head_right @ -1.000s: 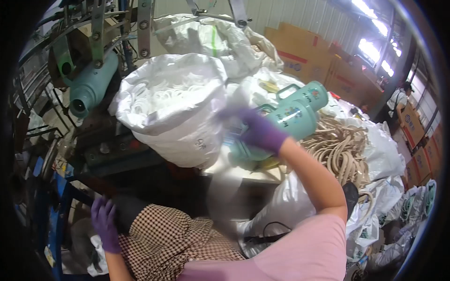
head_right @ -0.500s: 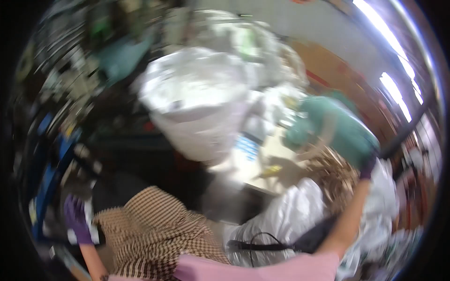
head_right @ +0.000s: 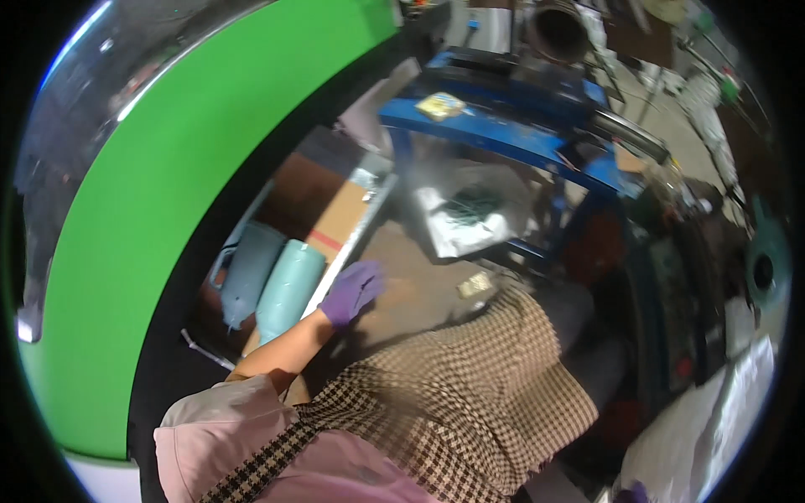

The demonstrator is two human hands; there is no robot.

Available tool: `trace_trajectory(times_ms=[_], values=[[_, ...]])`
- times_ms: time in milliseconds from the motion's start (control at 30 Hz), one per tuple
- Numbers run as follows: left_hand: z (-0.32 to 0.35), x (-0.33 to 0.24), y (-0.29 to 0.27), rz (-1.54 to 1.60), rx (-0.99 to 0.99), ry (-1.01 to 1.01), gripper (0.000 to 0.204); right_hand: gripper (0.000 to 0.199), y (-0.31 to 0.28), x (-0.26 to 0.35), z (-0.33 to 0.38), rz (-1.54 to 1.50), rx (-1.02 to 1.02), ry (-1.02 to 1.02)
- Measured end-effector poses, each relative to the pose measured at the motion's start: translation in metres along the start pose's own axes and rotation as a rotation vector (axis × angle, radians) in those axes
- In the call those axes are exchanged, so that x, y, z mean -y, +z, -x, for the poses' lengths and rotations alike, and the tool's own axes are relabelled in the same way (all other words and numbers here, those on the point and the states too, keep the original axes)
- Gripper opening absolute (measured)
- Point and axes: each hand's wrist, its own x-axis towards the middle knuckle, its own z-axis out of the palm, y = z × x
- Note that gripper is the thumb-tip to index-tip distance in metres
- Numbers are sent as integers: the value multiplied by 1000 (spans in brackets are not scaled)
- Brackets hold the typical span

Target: The person assembles large thermos containers by inserting insulation components, attaching a handle to the top rim, and applying stickers to the side of the teal containers before placing them into an assembly machine.

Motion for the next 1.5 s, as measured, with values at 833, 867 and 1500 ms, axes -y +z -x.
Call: trace_trajectory(times_ms=[833,867,1500], values=[[-64,-129,4,-1228,-422,1465,24,39,62,34,-91,-314,-241,-139],[-41,-142,49,-1299,-243,1488,24,38,69,28,-95,-410,-328,-144],[63,-99,228,-1208,799,1194,101,38,71,35,-208,-312,-524,-340]])
